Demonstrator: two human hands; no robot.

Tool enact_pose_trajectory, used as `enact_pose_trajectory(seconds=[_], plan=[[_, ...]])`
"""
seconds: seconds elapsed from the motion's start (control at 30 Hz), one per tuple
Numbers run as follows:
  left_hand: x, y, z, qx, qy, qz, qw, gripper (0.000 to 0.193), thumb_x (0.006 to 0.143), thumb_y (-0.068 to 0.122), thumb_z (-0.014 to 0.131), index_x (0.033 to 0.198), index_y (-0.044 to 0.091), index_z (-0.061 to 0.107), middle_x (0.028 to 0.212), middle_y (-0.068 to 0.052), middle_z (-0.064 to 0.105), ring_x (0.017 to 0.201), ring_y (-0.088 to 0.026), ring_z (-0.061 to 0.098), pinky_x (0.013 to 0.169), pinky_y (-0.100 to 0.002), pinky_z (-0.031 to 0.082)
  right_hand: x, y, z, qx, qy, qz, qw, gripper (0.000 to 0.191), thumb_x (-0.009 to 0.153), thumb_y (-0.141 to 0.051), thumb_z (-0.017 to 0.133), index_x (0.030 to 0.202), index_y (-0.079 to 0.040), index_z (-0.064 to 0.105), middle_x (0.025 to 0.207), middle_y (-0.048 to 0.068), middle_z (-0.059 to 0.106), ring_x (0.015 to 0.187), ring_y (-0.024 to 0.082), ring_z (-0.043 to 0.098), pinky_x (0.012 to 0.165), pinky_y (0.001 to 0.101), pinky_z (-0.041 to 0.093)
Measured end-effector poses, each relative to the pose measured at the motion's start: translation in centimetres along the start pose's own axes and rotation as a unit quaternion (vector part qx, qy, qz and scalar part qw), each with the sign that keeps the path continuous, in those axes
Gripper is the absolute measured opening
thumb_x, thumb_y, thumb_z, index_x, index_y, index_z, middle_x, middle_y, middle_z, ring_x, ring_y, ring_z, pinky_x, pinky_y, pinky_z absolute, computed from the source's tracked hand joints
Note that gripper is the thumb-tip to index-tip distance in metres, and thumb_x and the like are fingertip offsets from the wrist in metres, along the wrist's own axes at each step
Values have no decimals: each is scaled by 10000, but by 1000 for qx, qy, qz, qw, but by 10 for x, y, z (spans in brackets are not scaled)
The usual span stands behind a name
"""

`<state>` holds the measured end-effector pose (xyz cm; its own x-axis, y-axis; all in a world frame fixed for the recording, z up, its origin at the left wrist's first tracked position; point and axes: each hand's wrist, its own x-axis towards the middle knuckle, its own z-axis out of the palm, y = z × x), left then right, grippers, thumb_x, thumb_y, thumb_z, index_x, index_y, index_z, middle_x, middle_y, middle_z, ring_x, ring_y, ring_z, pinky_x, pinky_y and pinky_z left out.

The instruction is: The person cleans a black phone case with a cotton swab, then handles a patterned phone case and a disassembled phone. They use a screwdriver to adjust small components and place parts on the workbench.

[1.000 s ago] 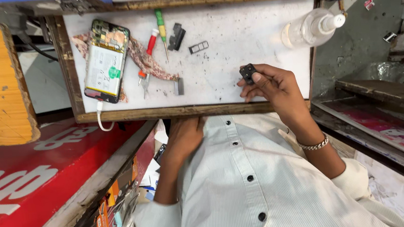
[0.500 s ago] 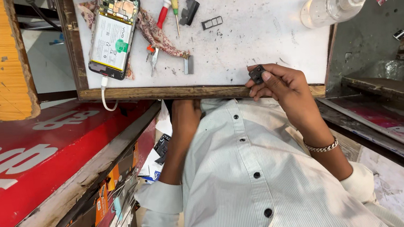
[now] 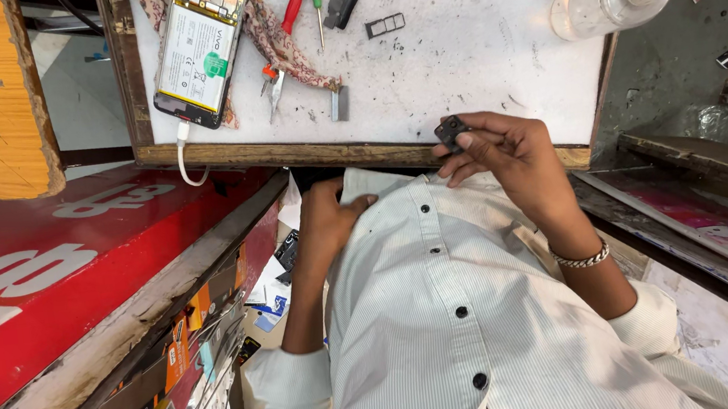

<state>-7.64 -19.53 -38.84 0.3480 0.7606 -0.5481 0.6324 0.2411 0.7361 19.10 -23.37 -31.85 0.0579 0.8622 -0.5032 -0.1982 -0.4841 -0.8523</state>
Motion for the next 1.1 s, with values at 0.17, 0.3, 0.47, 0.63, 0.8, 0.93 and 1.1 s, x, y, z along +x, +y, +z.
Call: enact_pose_trajectory(seconds=[0.17,0.3,0.47,0.63,0.8,0.93,1.1], plan=[[-37,33,-13,162,40,232,958,244,817,20,705,1055,-12,747,1041,-171,733,893,-403,692,790,-456,549,3,2,2,-15,-16,-20,1000,297,1014,-32,566,1271,105,621,1072,182,753,928,238,758,843,365,668],[-54,46,-14,139,125,344,920,300,755,-52,678,1052,-35,718,1040,-159,694,850,-331,707,715,-393,557,5,-2,6,-53,-34,-6,998,330,1017,-39,546,1329,53,601,1042,174,755,926,217,757,853,344,660],[-67,52,-9,82,200,403,889,258,778,-26,801,1014,-59,703,988,-142,706,792,-242,692,641,-330,533,6,-4,17,-91,-87,-19,992,246,1007,-40,570,1235,40,621,1070,135,770,986,176,783,883,311,674],[-49,52,4,-44,220,327,918,287,770,-22,808,1046,-18,730,1004,-112,712,886,-244,717,775,-315,571,10,7,34,-204,-164,-41,964,268,949,-48,661,1204,5,723,1027,94,794,909,102,747,819,262,633],[-27,52,1,-132,178,208,953,223,793,-58,758,1007,3,757,1037,-125,737,944,-217,732,844,-294,569,10,7,33,-280,-128,47,950,304,967,-147,674,1253,-82,751,799,106,755,682,103,552,619,283,504],[-20,66,-5,-126,126,85,980,178,821,83,840,963,2,770,878,-88,785,768,-137,722,713,-265,557,13,3,31,-266,-153,1,952,381,872,-224,795,1192,-32,720,806,48,770,671,63,578,597,279,521],[-20,80,-21,-144,69,58,985,253,852,143,811,1058,5,759,869,-84,775,747,-94,687,671,-256,547,18,7,41,-273,-109,-5,956,293,864,-210,788,1070,-5,749,762,79,733,646,80,554,611,291,512]])
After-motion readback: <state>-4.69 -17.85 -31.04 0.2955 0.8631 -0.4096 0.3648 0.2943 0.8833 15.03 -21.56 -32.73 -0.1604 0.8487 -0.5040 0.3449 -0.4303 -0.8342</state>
